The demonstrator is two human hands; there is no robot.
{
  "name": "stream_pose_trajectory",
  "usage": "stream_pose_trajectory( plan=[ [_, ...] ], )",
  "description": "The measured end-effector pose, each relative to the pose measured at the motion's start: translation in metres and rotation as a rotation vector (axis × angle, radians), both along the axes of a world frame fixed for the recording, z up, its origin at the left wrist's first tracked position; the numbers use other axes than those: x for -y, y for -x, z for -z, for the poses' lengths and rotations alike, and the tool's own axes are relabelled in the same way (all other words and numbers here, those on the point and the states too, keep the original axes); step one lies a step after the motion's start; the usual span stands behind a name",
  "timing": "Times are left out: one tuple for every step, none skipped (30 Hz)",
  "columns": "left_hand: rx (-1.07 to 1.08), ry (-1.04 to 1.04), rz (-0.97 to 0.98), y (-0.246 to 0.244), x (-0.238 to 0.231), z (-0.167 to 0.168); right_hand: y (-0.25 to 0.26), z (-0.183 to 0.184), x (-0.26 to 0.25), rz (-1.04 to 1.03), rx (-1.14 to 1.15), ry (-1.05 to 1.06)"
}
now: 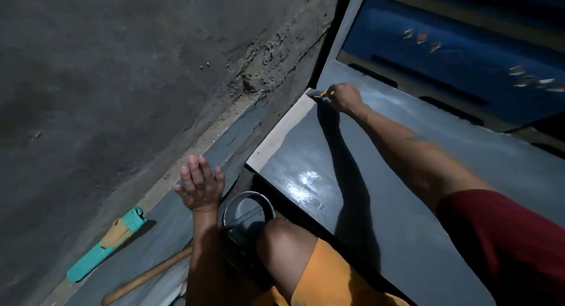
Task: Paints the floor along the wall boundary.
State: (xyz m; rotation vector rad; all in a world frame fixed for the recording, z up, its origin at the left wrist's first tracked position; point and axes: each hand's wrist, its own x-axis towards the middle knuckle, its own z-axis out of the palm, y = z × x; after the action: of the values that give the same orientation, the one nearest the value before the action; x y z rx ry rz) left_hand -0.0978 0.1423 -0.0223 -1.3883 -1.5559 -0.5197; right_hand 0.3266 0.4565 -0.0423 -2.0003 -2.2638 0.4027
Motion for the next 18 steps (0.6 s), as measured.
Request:
stream_pose_trajectory(
  plan=[
    [-0.01,0.0,-0.004,0.0,0.0,0.0,0.0,-0.002,0.002,0.011,0.017,0.01],
    [-0.014,-0.003,-0.002,0.0,0.0,0.0,0.001,-0.005,0.004,0.019,0.038,0.007],
    [-0.017,-0.008,-0.001,0.0,-0.001,0.0,0.002,-0.008,0.004,0.02,0.052,-0.003],
    [-0.016,-0.01,-0.003,0.0,-0.001,0.0,0.004,-0.01,0.005,0.014,0.055,-0.02],
    [-0.013,-0.015,-0.006,0.0,-0.001,0.001,0.005,-0.011,0.005,0.003,0.054,-0.039],
    [-0.009,-0.019,-0.007,0.0,-0.001,0.001,0.007,-0.01,0.005,-0.006,0.046,-0.054],
    [-0.007,-0.02,-0.008,0.0,-0.001,0.002,0.008,-0.009,0.005,-0.013,0.035,-0.067],
    [-0.006,-0.019,-0.007,0.0,-0.001,0.002,0.008,-0.006,0.005,-0.016,0.023,-0.081],
    [-0.001,-0.016,-0.01,0.0,0.0,0.002,0.009,-0.003,0.003,-0.021,0.012,-0.089],
    [0.001,-0.014,-0.016,0.0,0.0,0.002,0.01,0.001,0.001,-0.021,-0.001,-0.089],
    [0.002,-0.013,-0.018,0.0,-0.001,0.003,0.011,0.004,0.0,-0.014,-0.014,-0.077],
    [0.0,-0.011,-0.02,0.0,-0.001,0.003,0.012,0.005,-0.002,-0.001,-0.014,-0.061],
    [-0.004,-0.007,-0.025,0.0,-0.001,0.003,0.013,0.005,-0.002,0.02,-0.004,-0.036],
    [-0.007,-0.005,-0.026,0.0,0.0,0.003,0.015,0.002,-0.002,0.046,0.019,-0.011],
    [-0.008,-0.008,-0.022,0.0,0.0,0.002,0.017,-0.003,0.0,0.065,0.047,0.002],
    [-0.008,-0.014,-0.019,0.0,-0.001,0.002,0.019,-0.011,0.001,0.075,0.063,0.007],
    [-0.011,-0.013,-0.018,0.0,-0.001,0.002,0.021,-0.016,0.002,0.08,0.07,-0.002],
    [-0.014,-0.014,-0.017,-0.001,-0.001,0.002,0.022,-0.019,0.004,0.08,0.067,-0.018]
  ],
)
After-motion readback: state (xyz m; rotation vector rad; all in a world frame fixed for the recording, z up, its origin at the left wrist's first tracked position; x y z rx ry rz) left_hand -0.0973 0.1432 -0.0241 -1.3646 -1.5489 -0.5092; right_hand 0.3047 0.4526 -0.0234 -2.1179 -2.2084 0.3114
